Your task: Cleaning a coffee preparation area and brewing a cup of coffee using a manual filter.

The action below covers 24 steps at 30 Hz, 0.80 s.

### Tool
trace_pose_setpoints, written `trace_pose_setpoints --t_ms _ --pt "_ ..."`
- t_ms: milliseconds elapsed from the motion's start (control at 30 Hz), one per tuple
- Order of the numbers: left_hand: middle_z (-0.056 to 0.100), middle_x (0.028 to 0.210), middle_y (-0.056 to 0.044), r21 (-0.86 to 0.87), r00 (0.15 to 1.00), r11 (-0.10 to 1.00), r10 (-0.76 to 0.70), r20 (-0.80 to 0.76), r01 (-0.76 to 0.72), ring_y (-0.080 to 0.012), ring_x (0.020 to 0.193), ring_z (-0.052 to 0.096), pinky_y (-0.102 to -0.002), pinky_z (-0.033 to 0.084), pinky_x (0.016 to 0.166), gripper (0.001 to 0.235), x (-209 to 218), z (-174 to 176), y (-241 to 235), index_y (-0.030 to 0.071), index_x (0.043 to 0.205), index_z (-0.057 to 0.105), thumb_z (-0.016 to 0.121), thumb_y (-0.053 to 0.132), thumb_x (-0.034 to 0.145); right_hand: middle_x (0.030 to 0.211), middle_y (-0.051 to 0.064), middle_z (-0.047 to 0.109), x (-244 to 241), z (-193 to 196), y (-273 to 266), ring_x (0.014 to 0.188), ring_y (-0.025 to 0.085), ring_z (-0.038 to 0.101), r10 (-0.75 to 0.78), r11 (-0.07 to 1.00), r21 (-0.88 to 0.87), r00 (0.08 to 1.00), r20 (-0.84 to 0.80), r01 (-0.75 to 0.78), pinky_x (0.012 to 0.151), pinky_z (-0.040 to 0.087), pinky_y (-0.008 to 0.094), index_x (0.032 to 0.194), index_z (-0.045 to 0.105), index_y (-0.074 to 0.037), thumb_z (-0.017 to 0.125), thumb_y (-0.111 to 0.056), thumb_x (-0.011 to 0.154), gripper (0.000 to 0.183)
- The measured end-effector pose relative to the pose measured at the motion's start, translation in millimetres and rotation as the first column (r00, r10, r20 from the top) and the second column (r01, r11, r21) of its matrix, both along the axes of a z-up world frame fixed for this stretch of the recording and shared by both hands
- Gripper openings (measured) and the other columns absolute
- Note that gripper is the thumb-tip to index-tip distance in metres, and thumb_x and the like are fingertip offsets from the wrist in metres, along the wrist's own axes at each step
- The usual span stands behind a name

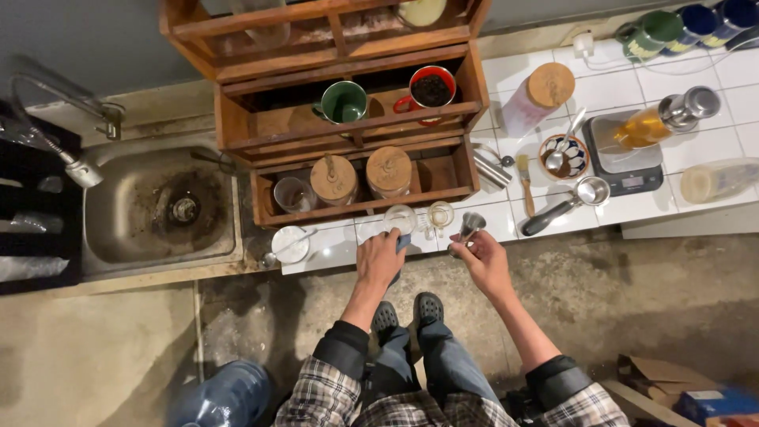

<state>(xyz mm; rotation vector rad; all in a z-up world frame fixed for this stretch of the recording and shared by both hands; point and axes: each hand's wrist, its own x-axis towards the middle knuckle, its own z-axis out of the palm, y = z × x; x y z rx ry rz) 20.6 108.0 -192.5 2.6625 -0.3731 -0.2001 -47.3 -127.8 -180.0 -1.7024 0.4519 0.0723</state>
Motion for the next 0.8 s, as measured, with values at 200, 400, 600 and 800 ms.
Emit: trace_pose_setpoints --t_ms 200,400,600,800 --pt "0.072 0.088 -0.016 -0.023 0.999 1.0 0.018 0.027 -0.018 -0.0388 0.079 0.071 -0.051 0.056 0.065 0.033 -16 22 33 0.011 0.109 0.069 0.08 0.026 0.082 0.098 0.008 0.078 6 0 47 0.091 0.011 0.072 0.082 0.99 -0.128 0.969 0.231 -0.053 0.078 0.06 0.029 0.112 0.071 0.002 0.079 -0.012 0.087 0.03" --pt "0.071 0.088 -0.013 -0.08 0.997 0.997 -0.002 0.076 0.008 -0.0381 0.08 0.071 -0.051 0.056 0.067 0.031 -17 20 51 0.013 0.105 0.069 0.081 0.023 0.078 0.1 0.013 0.077 32 -35 87 0.089 0.019 0.072 0.026 0.97 -0.244 0.985 0.168 0.016 0.071 0.061 0.034 0.11 0.072 0.002 0.083 -0.014 0.084 0.032" --pt "0.07 0.093 -0.011 -0.126 0.997 0.991 -0.03 0.076 0.04 -0.0359 0.084 0.07 -0.048 0.056 0.067 0.036 -16 12 51 0.013 0.108 0.068 0.083 0.02 0.076 0.105 0.021 0.073 54 -63 97 0.095 0.04 0.07 0.103 0.839 -0.538 0.947 0.305 0.082 0.079 0.056 0.044 0.11 0.07 0.002 0.079 -0.006 0.079 0.032" --pt "0.07 0.094 -0.011 -0.139 0.994 0.988 -0.049 0.096 0.062 -0.0347 0.084 0.07 -0.046 0.056 0.067 0.039 -14 16 57 0.013 0.111 0.069 0.083 0.02 0.076 0.104 0.019 0.07 58 -45 120 0.09 0.031 0.074 -0.02 0.931 -0.353 0.977 0.214 0.097 0.069 0.059 0.04 0.109 0.069 0.003 0.069 -0.003 0.091 0.019"
